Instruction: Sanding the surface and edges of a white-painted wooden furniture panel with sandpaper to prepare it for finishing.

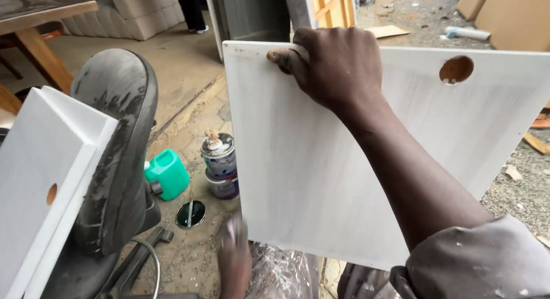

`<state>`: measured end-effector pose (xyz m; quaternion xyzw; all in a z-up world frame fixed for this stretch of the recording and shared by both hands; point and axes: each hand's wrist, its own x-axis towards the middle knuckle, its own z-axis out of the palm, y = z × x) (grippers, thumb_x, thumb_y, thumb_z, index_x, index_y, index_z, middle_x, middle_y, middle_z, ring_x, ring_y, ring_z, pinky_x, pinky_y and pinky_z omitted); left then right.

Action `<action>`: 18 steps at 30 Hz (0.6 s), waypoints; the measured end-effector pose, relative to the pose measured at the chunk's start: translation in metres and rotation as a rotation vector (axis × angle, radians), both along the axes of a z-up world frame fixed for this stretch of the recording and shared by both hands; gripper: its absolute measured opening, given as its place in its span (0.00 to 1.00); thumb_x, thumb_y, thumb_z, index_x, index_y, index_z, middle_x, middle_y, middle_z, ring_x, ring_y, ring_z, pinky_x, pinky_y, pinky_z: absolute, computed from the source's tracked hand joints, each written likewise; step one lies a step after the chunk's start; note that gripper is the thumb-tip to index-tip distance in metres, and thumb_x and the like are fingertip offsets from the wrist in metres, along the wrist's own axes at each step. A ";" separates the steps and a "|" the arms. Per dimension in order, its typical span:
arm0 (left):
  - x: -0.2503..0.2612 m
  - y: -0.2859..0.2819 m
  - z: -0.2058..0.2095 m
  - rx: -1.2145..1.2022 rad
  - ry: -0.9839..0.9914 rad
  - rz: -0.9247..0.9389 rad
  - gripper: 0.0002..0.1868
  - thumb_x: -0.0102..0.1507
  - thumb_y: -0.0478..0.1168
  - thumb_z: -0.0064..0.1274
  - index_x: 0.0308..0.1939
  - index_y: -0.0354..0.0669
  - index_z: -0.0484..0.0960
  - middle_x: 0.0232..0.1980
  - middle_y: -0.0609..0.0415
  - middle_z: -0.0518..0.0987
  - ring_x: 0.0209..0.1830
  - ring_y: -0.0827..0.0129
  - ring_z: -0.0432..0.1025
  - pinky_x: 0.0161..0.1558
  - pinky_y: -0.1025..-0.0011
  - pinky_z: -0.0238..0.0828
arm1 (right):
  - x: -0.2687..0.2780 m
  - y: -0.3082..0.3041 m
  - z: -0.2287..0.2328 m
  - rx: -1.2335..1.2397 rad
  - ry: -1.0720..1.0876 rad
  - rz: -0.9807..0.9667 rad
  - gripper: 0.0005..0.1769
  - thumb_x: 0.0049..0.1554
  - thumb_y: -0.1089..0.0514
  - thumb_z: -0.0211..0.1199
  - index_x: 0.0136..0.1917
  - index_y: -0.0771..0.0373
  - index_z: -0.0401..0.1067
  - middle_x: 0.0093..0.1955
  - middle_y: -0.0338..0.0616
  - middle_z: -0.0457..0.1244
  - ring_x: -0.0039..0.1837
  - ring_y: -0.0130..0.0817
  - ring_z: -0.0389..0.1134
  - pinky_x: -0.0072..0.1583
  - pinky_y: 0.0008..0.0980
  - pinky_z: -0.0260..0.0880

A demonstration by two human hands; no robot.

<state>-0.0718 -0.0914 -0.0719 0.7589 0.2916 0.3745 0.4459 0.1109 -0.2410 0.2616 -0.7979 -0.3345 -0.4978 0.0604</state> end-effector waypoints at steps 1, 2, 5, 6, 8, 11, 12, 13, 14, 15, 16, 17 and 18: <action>-0.015 0.011 -0.053 -0.155 0.421 0.000 0.24 0.69 0.58 0.37 0.56 0.50 0.80 0.59 0.45 0.81 0.59 0.43 0.73 0.54 0.54 0.67 | -0.004 -0.001 0.000 0.006 -0.017 0.013 0.29 0.66 0.24 0.58 0.38 0.46 0.75 0.26 0.46 0.65 0.30 0.55 0.66 0.30 0.49 0.58; -0.040 0.025 -0.101 -0.314 0.839 0.013 0.31 0.67 0.64 0.36 0.44 0.44 0.86 0.50 0.37 0.84 0.55 0.36 0.74 0.54 0.49 0.67 | -0.009 -0.001 0.000 0.012 -0.035 0.026 0.29 0.66 0.23 0.57 0.41 0.45 0.76 0.28 0.47 0.66 0.31 0.56 0.68 0.30 0.50 0.59; -0.044 0.002 -0.013 -0.472 0.545 0.309 0.42 0.71 0.68 0.25 0.49 0.35 0.84 0.45 0.34 0.85 0.43 0.43 0.80 0.43 0.51 0.72 | -0.041 -0.011 0.007 -0.014 -0.100 0.148 0.29 0.70 0.29 0.59 0.42 0.53 0.70 0.32 0.44 0.66 0.32 0.52 0.69 0.33 0.48 0.62; -0.036 0.008 0.011 -0.471 0.542 0.295 0.42 0.71 0.68 0.25 0.49 0.35 0.84 0.45 0.34 0.85 0.43 0.43 0.80 0.43 0.51 0.72 | -0.056 -0.024 0.014 -0.017 -0.106 0.135 0.29 0.70 0.29 0.59 0.42 0.53 0.70 0.32 0.44 0.66 0.32 0.52 0.69 0.33 0.48 0.62; -0.024 0.022 0.059 -0.222 0.231 0.332 0.34 0.74 0.61 0.29 0.59 0.33 0.76 0.44 0.17 0.72 0.52 0.22 0.66 0.52 0.42 0.60 | -0.089 -0.047 0.026 -0.164 -0.106 0.302 0.19 0.72 0.38 0.54 0.62 0.52 0.70 0.49 0.41 0.71 0.44 0.53 0.72 0.44 0.47 0.67; 0.001 0.012 0.134 -0.478 -0.530 0.036 0.20 0.71 0.49 0.48 0.59 0.38 0.82 0.50 0.61 0.79 0.43 0.83 0.64 0.44 0.79 0.65 | -0.082 -0.125 0.012 -0.120 -0.231 0.215 0.16 0.68 0.40 0.72 0.59 0.52 0.82 0.53 0.37 0.75 0.52 0.42 0.75 0.55 0.39 0.68; 0.008 0.015 0.130 -0.479 -0.533 0.022 0.20 0.71 0.49 0.48 0.59 0.38 0.82 0.50 0.61 0.79 0.43 0.83 0.64 0.44 0.79 0.65 | -0.079 -0.157 0.002 -0.120 -0.236 0.201 0.16 0.68 0.40 0.72 0.59 0.52 0.82 0.53 0.37 0.75 0.52 0.42 0.75 0.55 0.39 0.68; 0.016 0.021 0.126 -0.485 -0.484 0.039 0.22 0.69 0.55 0.49 0.54 0.42 0.83 0.40 0.63 0.72 0.35 0.81 0.58 0.37 0.77 0.57 | -0.074 -0.185 -0.009 0.029 -0.083 0.206 0.14 0.71 0.52 0.73 0.62 0.64 0.81 0.60 0.50 0.73 0.61 0.50 0.72 0.66 0.45 0.66; 0.023 0.027 0.121 -0.491 -0.435 0.056 0.24 0.68 0.60 0.49 0.49 0.45 0.84 0.29 0.64 0.65 0.28 0.79 0.52 0.30 0.76 0.50 | -0.069 -0.213 -0.020 0.179 0.069 0.210 0.12 0.73 0.65 0.73 0.65 0.75 0.80 0.67 0.63 0.71 0.70 0.58 0.69 0.76 0.52 0.63; 0.026 0.023 0.126 -0.491 -0.434 0.060 0.24 0.68 0.60 0.49 0.49 0.45 0.84 0.29 0.64 0.65 0.28 0.79 0.52 0.30 0.76 0.50 | -0.052 -0.222 -0.046 0.178 0.071 0.214 0.12 0.73 0.65 0.73 0.65 0.75 0.80 0.67 0.63 0.71 0.70 0.58 0.69 0.76 0.52 0.63; 0.029 0.018 0.130 -0.489 -0.473 0.034 0.23 0.67 0.58 0.52 0.50 0.43 0.85 0.32 0.65 0.69 0.31 0.79 0.56 0.34 0.76 0.55 | -0.035 -0.232 -0.073 0.416 0.199 0.240 0.19 0.74 0.61 0.65 0.72 0.74 0.66 0.71 0.65 0.62 0.71 0.57 0.63 0.73 0.51 0.59; 0.032 0.007 0.130 -0.497 -0.498 -0.003 0.23 0.65 0.56 0.55 0.50 0.40 0.86 0.36 0.65 0.72 0.34 0.78 0.59 0.37 0.76 0.60 | -0.024 -0.249 -0.102 0.649 0.342 0.247 0.27 0.75 0.58 0.56 0.78 0.75 0.52 0.74 0.69 0.54 0.72 0.57 0.56 0.71 0.50 0.54; 0.030 -0.003 0.130 -0.507 -0.484 -0.009 0.23 0.65 0.56 0.55 0.50 0.40 0.86 0.36 0.65 0.72 0.34 0.78 0.59 0.37 0.76 0.60 | -0.037 -0.236 -0.116 0.645 0.350 0.231 0.27 0.75 0.58 0.56 0.78 0.75 0.52 0.74 0.69 0.54 0.72 0.57 0.56 0.71 0.50 0.54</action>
